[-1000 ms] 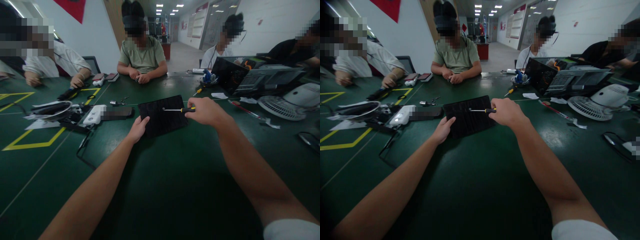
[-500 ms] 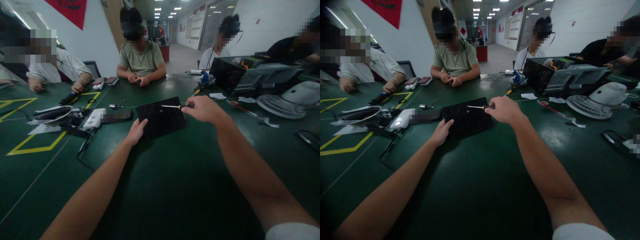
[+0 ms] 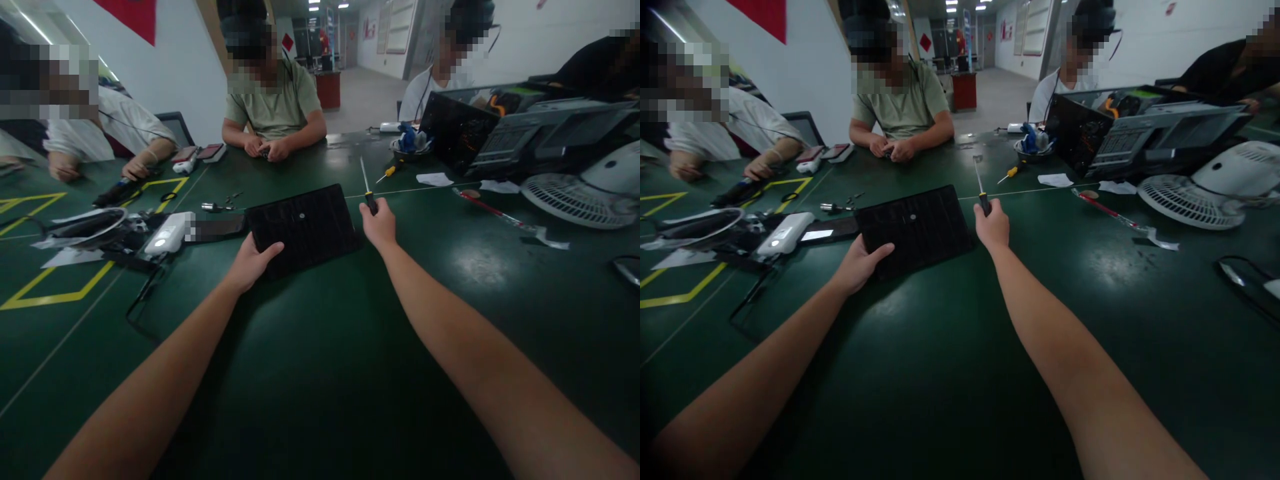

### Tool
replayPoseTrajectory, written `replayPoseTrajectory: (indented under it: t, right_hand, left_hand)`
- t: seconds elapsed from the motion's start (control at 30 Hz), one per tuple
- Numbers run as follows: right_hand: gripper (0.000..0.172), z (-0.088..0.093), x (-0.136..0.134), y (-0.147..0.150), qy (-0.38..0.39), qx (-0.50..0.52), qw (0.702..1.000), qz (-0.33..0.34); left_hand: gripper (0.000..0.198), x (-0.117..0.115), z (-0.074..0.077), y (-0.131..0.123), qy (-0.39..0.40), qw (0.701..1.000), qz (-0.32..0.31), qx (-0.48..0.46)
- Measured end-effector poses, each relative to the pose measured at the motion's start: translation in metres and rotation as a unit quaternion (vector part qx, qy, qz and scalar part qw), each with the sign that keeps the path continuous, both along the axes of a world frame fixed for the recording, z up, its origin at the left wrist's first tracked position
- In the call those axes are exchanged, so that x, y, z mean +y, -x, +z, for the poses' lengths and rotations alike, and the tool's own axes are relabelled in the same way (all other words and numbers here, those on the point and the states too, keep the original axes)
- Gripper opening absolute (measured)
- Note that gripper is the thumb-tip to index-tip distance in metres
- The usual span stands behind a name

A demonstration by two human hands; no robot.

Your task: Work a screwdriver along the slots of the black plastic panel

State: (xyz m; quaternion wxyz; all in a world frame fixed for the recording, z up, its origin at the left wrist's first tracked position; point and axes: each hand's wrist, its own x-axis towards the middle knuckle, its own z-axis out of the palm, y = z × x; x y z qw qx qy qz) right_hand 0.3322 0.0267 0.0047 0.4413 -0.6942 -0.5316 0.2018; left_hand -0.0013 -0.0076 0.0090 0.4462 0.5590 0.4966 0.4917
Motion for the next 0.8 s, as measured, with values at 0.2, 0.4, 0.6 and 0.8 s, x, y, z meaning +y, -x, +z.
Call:
replayPoseTrajectory:
  t: [0.2, 0.4, 0.6, 0.8]
  right_hand:
    - [0.046, 0.004, -0.001, 0.003, 0.018, 0.0, 1.0, 0.025]
    - [0.047, 0.001, 0.002, 0.001, 0.02, -0.025, 0.999, 0.036]
    - [0.024, -0.008, -0.005, -0.002, -0.049, 0.055, 0.997, -0.011]
    - [0.032, -0.007, -0.035, -0.006, -0.063, 0.093, 0.994, 0.014]
  left_hand:
    - [0.069, 0.0, 0.002, 0.001, 0.007, 0.999, 0.021, 0.03]
    - [0.057, -0.002, 0.007, -0.001, 0.02, 0.997, 0.034, 0.06]
    - [0.053, 0.003, 0.012, -0.003, 0.056, 0.992, 0.073, 0.086]
    - [0.052, 0.006, 0.015, -0.007, 0.061, 0.993, 0.064, 0.077]
